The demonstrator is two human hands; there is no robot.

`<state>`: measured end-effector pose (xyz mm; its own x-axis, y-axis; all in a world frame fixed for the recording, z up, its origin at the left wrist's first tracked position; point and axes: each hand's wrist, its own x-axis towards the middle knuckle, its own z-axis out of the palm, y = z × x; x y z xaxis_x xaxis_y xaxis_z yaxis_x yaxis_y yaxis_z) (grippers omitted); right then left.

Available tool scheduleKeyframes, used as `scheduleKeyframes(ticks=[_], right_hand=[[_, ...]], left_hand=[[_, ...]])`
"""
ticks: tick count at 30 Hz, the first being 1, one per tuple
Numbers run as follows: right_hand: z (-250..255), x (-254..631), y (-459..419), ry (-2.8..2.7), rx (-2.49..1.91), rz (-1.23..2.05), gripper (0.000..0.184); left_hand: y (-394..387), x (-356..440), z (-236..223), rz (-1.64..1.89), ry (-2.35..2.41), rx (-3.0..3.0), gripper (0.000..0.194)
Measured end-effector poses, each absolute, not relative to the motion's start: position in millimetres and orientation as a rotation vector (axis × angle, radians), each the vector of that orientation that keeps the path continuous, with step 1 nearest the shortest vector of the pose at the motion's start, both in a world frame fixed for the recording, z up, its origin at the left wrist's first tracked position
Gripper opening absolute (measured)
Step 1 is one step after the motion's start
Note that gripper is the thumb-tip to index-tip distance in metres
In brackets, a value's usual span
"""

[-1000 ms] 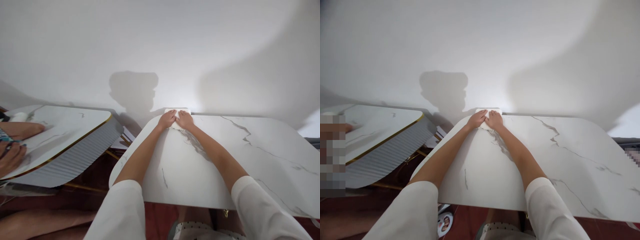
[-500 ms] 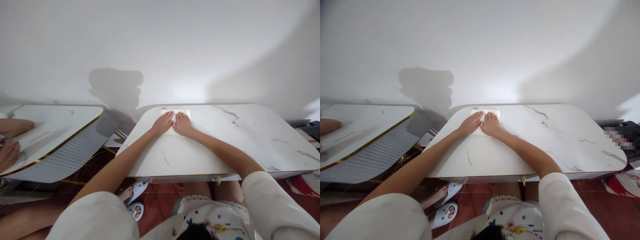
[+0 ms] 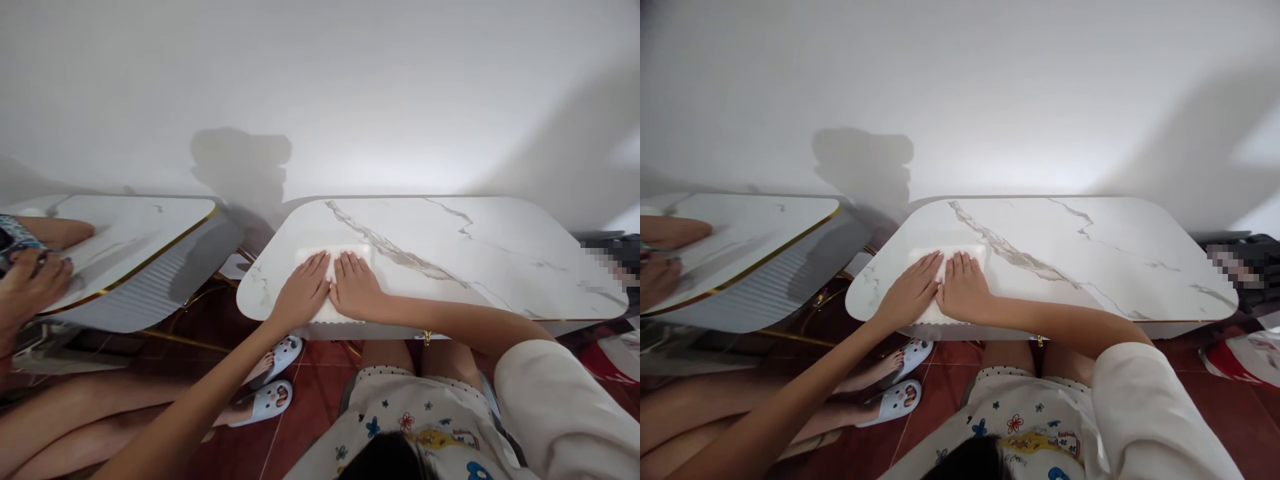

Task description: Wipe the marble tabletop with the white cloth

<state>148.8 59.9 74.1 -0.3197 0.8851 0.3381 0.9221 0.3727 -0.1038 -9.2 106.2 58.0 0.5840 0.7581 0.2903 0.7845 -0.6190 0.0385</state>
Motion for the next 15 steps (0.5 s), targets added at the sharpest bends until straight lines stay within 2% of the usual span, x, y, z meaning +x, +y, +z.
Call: scheduleKeyframes(ticks=[7, 15], right_hand=[[78.0, 211.7, 36.6, -2.335, -1.635, -0.030, 0.061], [85.6, 265.9, 132.4, -2.316, -1.759, 0.022, 0.053]], left_hand=[[82.5, 55.5, 60.4, -0.443, -1.318, -2.734, 0.056], [176.0, 122.0, 63.8, -0.524, -1.363, -2.774, 0.053]])
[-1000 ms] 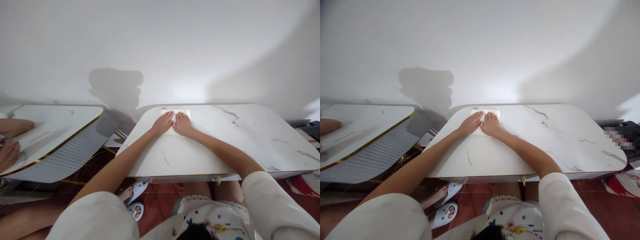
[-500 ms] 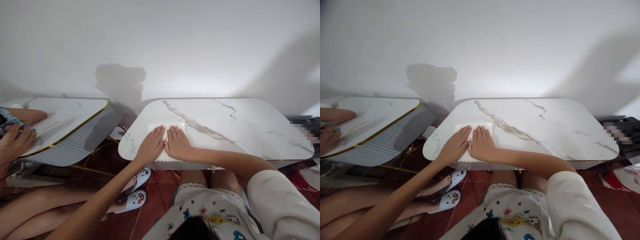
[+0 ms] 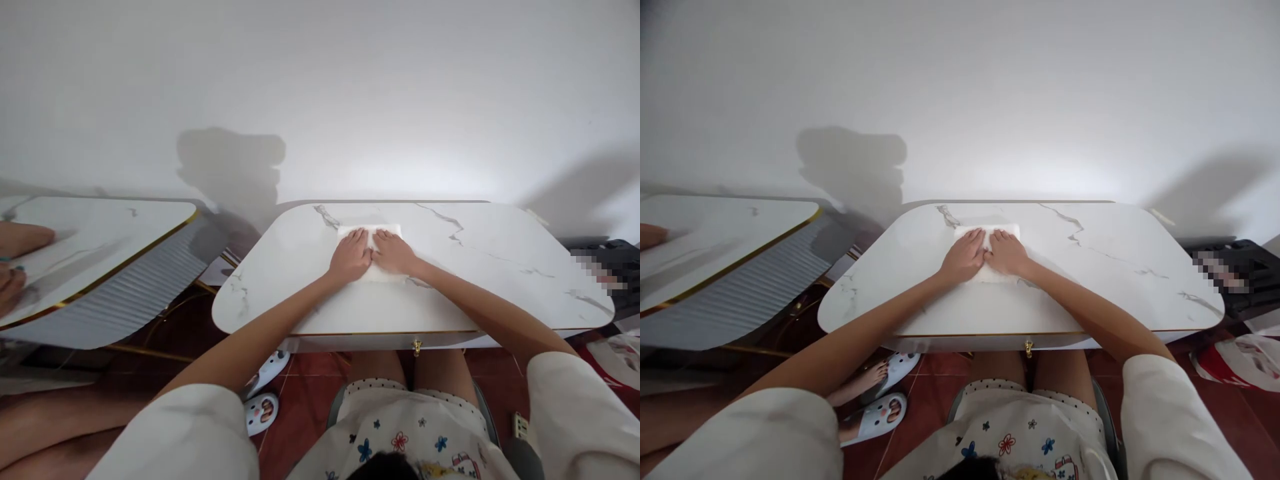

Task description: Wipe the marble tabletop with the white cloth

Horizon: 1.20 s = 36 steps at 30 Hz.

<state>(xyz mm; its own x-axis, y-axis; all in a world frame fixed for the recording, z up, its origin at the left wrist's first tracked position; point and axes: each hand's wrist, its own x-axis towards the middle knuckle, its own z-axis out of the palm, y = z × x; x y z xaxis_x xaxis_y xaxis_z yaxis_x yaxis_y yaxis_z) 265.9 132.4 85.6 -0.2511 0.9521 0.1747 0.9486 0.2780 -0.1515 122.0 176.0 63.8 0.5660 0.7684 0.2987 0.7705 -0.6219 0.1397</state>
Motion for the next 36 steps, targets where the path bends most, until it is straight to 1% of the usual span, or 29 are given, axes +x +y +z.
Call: scheduleKeyframes(ticks=[4, 10, 18, 23, 28, 36], right_hand=[[84.8, 269.7, 188.7, -2.317, -1.703, -0.002, 0.049], [77.4, 269.0, 257.5, -2.272, -1.671, -0.015, 0.051], [73.3, 289.9, 307.4, -2.243, -1.688, -0.044, 0.051], [71.4, 316.0, 306.4, -2.192, -1.787, -0.109, 0.051], [71.4, 333.4, 282.6, -2.114, -1.897, -0.098, 0.054], [74.9, 318.0, 210.0, -2.070, -1.965, -0.135, 0.056]], left_hand=[[228.3, 129.3, 63.9, -0.577, -1.444, -2.714, 0.049], [293.7, 130.6, 61.4, -0.609, -1.492, -2.650, 0.047], [341.2, 153.4, 58.6, -0.621, -1.402, -2.597, 0.041], [344.6, 182.4, 64.4, -0.579, -1.328, -2.669, 0.038], [331.6, 204.4, 67.5, -0.554, -1.259, -2.738, 0.042], [281.6, 190.8, 62.4, -0.471, -1.096, -2.840, 0.051]])
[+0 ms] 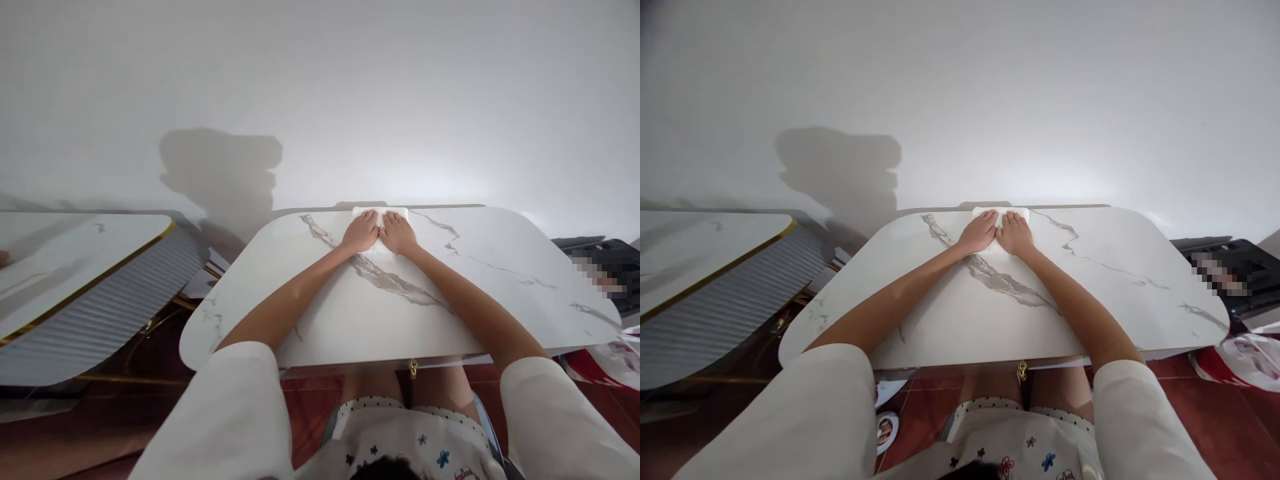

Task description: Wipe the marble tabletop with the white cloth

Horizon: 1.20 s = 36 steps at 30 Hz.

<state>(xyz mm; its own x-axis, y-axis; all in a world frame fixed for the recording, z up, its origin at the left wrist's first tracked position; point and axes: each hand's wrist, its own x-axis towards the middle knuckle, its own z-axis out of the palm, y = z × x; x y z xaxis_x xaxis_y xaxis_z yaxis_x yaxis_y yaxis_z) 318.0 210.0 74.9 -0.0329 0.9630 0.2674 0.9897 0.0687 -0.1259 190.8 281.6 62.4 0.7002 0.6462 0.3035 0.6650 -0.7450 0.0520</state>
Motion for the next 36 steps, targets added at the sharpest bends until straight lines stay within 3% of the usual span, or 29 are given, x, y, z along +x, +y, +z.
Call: scheduleKeyframes(ticks=[13, 21, 27, 36], right_hand=[[74.7, 244.2, 65.4, -2.109, -1.822, -0.107, 0.055], [76.4, 260.0, 1.4, -2.146, -1.773, -0.067, 0.055], [76.4, 321.0, 10.8, -2.147, -1.835, -0.048, 0.057], [79.0, 379.5, 118.0, -2.211, -1.871, -0.101, 0.053]], left_hand=[[123.6, 106.2, 63.0, -0.530, -1.167, -2.829, 0.055], [53.9, 117.2, 64.9, -0.607, -1.377, -2.897, 0.056], [71.5, 178.4, 65.0, -0.612, -1.391, -3.033, 0.058], [167.5, 245.1, 63.8, -0.715, -1.446, -2.905, 0.052]])
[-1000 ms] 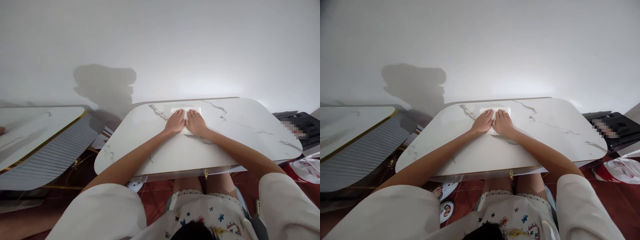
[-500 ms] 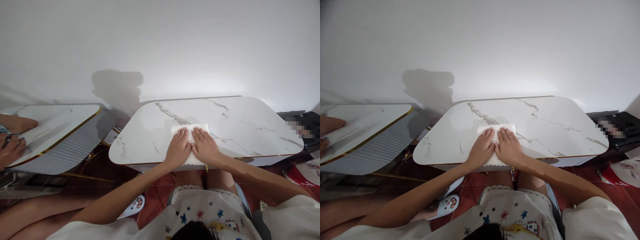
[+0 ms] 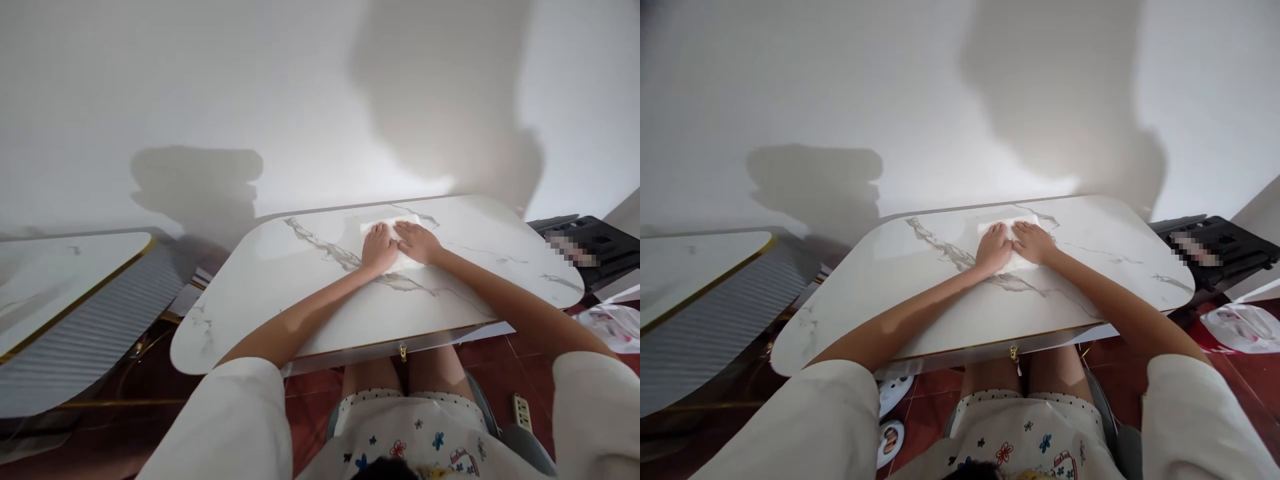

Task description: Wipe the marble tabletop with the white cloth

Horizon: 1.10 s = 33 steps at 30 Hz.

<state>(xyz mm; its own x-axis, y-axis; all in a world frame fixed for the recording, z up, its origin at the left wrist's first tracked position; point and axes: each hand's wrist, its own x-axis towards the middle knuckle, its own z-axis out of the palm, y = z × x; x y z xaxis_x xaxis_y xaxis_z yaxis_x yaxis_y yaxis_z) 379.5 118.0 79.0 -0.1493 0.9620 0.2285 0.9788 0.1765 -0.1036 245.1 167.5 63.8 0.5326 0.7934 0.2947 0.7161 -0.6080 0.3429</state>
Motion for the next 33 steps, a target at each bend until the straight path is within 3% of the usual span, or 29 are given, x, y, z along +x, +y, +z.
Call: scheduleKeyframes(ticks=[9, 17, 25, 33], right_hand=[[76.3, 389.5, 224.2, -2.217, -1.812, -0.094, 0.053], [74.5, 428.6, 261.9, -2.185, -1.843, -0.111, 0.051], [68.0, 470.1, 221.2, -2.117, -1.943, -0.078, 0.057], [69.8, 430.7, 135.3, -2.070, -2.078, -0.196, 0.056]], left_hand=[[263.9, 257.7, 61.5, 0.635, 1.424, 2.616, 0.050], [291.2, 297.7, 69.6, 0.660, 1.429, 2.685, 0.043], [253.7, 333.5, 69.4, 0.616, 1.351, 2.739, 0.050], [188.5, 301.0, 70.0, 0.529, 1.157, 2.859, 0.053]])
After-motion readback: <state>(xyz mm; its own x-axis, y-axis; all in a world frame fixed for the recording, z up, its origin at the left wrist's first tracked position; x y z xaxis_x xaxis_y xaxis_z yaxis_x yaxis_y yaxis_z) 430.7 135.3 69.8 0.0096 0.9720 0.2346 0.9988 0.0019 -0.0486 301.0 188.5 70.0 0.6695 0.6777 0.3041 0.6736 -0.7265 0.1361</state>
